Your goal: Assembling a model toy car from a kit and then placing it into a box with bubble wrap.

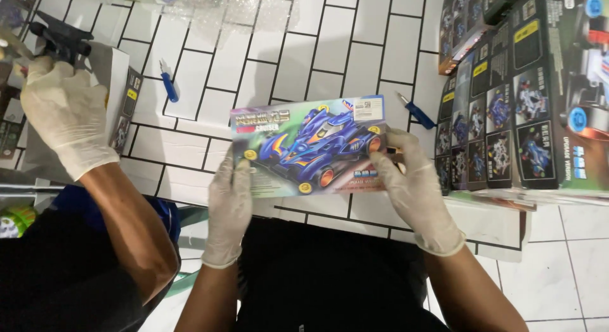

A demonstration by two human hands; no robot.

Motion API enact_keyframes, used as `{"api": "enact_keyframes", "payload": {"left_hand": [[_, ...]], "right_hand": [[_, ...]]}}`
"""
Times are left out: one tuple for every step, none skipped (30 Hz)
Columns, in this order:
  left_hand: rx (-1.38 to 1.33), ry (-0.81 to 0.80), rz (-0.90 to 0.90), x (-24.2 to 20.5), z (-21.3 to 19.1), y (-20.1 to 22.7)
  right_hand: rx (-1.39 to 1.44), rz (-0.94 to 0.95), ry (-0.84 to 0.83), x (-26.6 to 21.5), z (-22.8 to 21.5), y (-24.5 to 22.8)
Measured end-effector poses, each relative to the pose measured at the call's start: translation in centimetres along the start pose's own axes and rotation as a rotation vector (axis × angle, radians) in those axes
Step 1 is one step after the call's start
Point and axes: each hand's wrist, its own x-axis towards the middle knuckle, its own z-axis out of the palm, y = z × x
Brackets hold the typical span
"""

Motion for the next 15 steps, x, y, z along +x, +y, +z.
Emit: {"api": "enact_keyframes", "payload": {"left_hand": [[-0.117, 0.004, -0.012, 0.1, -0.3, 1.3], [-0.235, 0.006, -0.028, 0.2, -0.6, 2.7], [-0.239, 0.003, -0.027, 0.9, -1.2, 4.1], [-0.326, -0.087, -0.107, 1.5, -1.9, 5.5], [-0.413, -0.177, -0.188, 2.2, -2.6, 6.9], [-0.414, -0.178, -0.187, 2.8, -2.6, 8.1], [-0.366, -0.253, -0.178, 3.4, -2.6, 9.2], [-0.317, -0.329, -0.165, 4.1, -2.5, 10.4], [-0.318, -0.330, -0.161, 4.8, -1.8, 11.6], [-0.374, -0.397, -0.102, 5.4, -1.2, 12.8], [-0.430, -0.464, -0.043, 6.0, -0.5, 13.9], [-0.430, -0.467, -0.041, 6.6, 0.6, 14.1], [-0.486, -0.467, 0.085, 7.2, 1.8, 14.3], [-0.540, -0.467, 0.213, 7.7, 3.0, 14.5], [-0.541, -0.473, 0.215, 8.4, 5.2, 14.5]], "right_hand": [[0.191, 0.044, -0.008, -0.5, -0.8, -1.5], [0.381, 0.089, -0.018, -1.0, -1.7, -2.9], [0.378, 0.089, -0.014, -1.3, -3.4, -3.7], [0.444, 0.032, -0.013, -1.6, -5.0, -4.5], [0.509, -0.025, -0.011, -1.9, -6.6, -5.3], [0.508, -0.026, -0.010, -2.2, -7.9, -4.9], [0.607, -0.047, 0.010, -2.5, -9.1, -4.5], [0.706, -0.071, 0.032, -2.8, -10.4, -4.0], [0.705, -0.074, 0.035, -3.0, -11.7, -3.0], [0.522, -0.213, 0.061, -3.2, -12.9, -2.0], [0.334, -0.347, 0.092, -3.4, -14.2, -1.0], [0.333, -0.347, 0.096, -3.3, -14.9, -0.6], [0.328, -0.350, 0.101, -3.3, -15.3, -0.4], [0.323, -0.352, 0.109, -3.4, -15.5, -0.3], [0.318, -0.355, 0.117, -3.4, -15.9, -0.5]]}}
